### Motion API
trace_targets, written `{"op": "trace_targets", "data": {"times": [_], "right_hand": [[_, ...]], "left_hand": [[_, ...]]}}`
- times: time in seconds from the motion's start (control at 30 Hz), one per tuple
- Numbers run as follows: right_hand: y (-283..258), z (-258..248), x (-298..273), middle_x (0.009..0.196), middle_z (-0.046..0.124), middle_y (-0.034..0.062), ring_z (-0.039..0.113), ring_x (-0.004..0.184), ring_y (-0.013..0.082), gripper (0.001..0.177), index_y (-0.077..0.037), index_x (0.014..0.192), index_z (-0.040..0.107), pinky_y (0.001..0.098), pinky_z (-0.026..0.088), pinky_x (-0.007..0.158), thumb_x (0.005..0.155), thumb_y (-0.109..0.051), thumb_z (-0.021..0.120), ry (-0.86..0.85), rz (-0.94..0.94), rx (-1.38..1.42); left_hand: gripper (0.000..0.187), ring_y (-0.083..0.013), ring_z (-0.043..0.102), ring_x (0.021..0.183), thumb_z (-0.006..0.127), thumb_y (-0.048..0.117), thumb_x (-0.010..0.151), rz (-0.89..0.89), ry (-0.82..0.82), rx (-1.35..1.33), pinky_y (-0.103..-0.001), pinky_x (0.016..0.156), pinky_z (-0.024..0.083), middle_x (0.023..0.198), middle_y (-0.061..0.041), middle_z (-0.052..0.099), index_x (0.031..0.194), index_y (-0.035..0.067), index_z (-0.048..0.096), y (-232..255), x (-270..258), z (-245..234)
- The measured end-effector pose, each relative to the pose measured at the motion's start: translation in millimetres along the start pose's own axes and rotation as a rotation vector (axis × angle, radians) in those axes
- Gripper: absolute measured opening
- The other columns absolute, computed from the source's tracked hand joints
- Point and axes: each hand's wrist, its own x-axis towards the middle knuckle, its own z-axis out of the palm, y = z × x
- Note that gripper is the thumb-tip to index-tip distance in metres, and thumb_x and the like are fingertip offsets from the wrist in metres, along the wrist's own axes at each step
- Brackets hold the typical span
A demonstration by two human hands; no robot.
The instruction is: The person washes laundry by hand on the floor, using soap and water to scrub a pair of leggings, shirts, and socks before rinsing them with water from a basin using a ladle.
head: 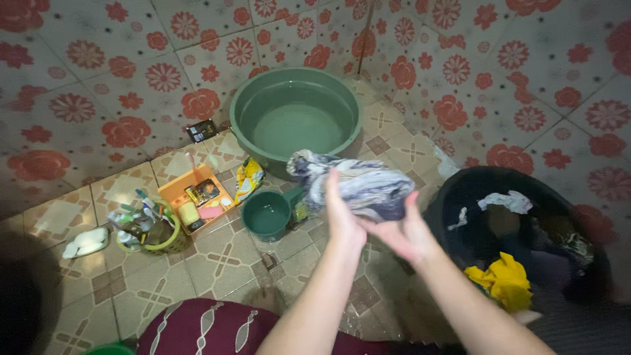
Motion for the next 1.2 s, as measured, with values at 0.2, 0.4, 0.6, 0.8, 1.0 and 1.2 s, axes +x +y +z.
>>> {"op": "trace_targets", "data": {"times": [0.2,0.4,0.6,0.8,1.0,1.2], "right_hand": [[-66,44,-1,0.142,0.058,0.0143,0.053,0.131,0.0329,0.076,-0.009,0.136,0.057,0.0561,0.037,0.112,0.091,-0.069,0.045,0.102,-0.218,-0.184],[-103,64,5,0.121,0.061,0.0101,0.058,0.112,0.0263,0.051,-0.011,0.120,0.061,0.0469,0.044,0.098,0.095,-0.056,0.056,-0.083,-0.156,-0.446],[-134,68,39,0.101,0.065,0.0059,0.063,0.093,0.0197,0.029,-0.014,0.104,0.066,0.0376,0.052,0.083,0.099,-0.042,0.066,-0.167,0.043,-0.948],[-110,94,80,0.086,0.071,0.0065,0.064,0.071,0.0202,0.039,-0.011,0.095,0.072,0.0385,0.055,0.066,0.089,-0.049,0.077,0.236,0.581,-0.985],[-77,125,84,0.112,0.075,0.0067,0.067,0.099,0.0210,0.059,-0.013,0.122,0.074,0.0401,0.054,0.089,0.083,-0.056,0.070,0.167,0.458,-1.712],[-47,96,104,0.121,0.074,0.0120,0.067,0.110,0.0283,0.066,-0.014,0.129,0.072,0.0407,0.050,0.101,0.087,-0.064,0.062,-0.053,0.448,-2.068]], "left_hand": [[0.097,-0.0240,0.062,0.119,0.091,0.031,0.067,0.504,-0.479,0.564,-0.038,0.102,0.052,0.130,-0.006,0.058,0.139,0.016,0.028,-13,-33,15],[0.098,-0.0399,0.050,0.130,0.095,0.026,0.048,0.989,-0.806,1.276,-0.050,0.112,0.043,0.132,-0.018,0.050,0.136,0.013,0.055,14,-54,45],[0.065,-0.0357,0.047,0.150,0.087,0.029,0.067,1.328,-1.268,1.250,-0.063,0.132,0.027,0.139,-0.004,0.059,0.126,0.019,0.061,37,-53,46],[0.038,-0.0214,0.062,0.128,0.067,0.010,0.091,1.462,-1.328,1.467,-0.040,0.124,0.042,0.125,-0.001,0.065,0.128,0.018,0.062,39,-55,30],[0.028,-0.0236,0.064,0.113,0.065,0.009,0.088,1.503,-1.441,1.552,-0.039,0.121,0.044,0.102,-0.003,0.060,0.114,0.016,0.060,20,-36,18],[0.037,-0.0264,0.063,0.107,0.066,0.009,0.081,1.397,-1.491,1.705,-0.039,0.100,0.050,0.099,-0.005,0.061,0.117,0.019,0.062,3,-17,-2]]}}
